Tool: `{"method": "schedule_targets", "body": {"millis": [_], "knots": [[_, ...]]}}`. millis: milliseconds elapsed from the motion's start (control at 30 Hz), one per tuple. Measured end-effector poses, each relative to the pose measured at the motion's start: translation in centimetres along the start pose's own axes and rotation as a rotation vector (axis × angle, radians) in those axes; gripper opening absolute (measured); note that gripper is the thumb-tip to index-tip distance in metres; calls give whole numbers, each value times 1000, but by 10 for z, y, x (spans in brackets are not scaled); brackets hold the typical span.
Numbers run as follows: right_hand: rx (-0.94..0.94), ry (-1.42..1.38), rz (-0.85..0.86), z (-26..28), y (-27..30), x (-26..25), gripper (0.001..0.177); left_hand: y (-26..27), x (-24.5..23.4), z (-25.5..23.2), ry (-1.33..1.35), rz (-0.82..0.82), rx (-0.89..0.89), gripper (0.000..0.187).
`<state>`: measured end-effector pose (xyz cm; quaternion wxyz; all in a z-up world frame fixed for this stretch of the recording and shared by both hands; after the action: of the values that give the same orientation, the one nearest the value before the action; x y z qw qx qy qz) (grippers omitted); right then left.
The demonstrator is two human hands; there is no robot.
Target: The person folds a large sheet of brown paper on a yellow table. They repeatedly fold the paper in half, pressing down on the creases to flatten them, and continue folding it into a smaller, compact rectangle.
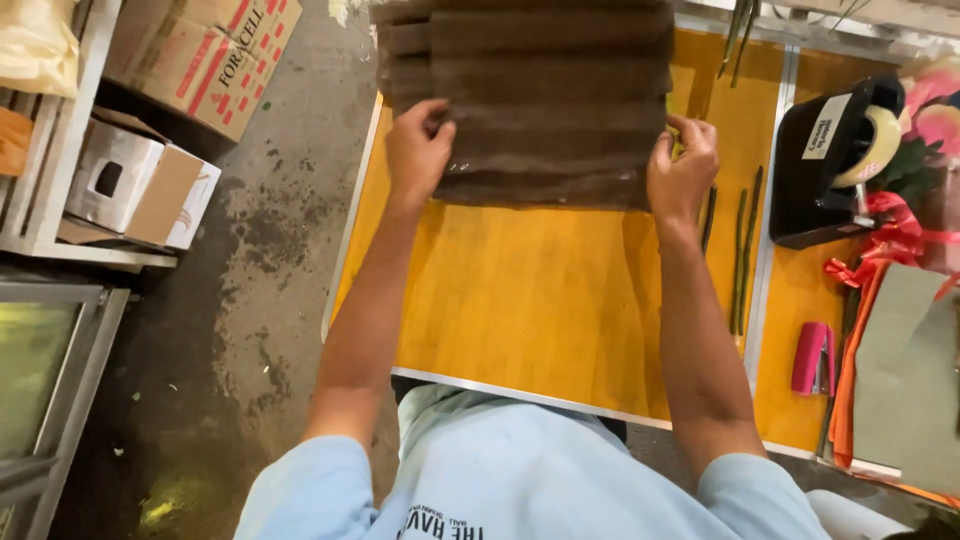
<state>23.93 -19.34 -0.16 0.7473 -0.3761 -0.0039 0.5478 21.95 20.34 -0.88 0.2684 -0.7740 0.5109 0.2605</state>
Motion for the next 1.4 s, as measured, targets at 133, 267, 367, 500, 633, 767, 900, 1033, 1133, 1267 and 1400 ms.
{"method": "schedule_targets", "body": {"millis": [133, 267, 367, 500, 633, 767, 900, 1033, 1133, 1267, 1400], "knots": [[59, 87, -16, -46, 0, 22, 29, -2, 6, 51, -192, 33, -106, 51], [120, 284, 37, -59, -10, 45, 49, -21, -10, 34, -421, -117, -191, 75], [145, 242, 103, -88, -13, 64, 53, -51, 16, 37, -463, -104, -161, 83], [304, 48, 259, -102, 3, 74, 52, -57, 43, 30, -374, -29, -25, 88], [388, 0, 250, -83, 39, 30, 52, -34, 46, 53, -399, 11, -29, 80], [325, -83, 320, -18, 84, -20, 50, 39, 7, 32, -272, 42, 152, 75], [367, -54, 352, 10, 141, -52, 45, 113, -20, 38, -243, 63, 186, 79], [304, 1, 237, 55, 153, -69, 42, 147, -46, 3, -344, -77, 220, 82], [69, 115, 147, 87, 156, -81, 47, 170, -47, -23, -375, -50, 392, 65], [-132, -29, 307, 113, 168, -69, 41, 202, -32, -27, -277, 155, 650, 47], [-228, 35, 548, 118, 198, -45, 52, 224, -18, 0, -332, 169, 655, 44]]}}
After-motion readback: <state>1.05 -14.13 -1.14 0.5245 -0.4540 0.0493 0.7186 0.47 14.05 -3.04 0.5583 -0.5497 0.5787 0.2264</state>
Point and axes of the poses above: each hand's wrist, its own y-axis away from the middle knuckle, its own x-axis out of the palm, z = x × y, the point moved 8 cm from there along -y, towards the middle knuckle, and after that the axes turned 9 degrees about -y, right-handed, at the moved point
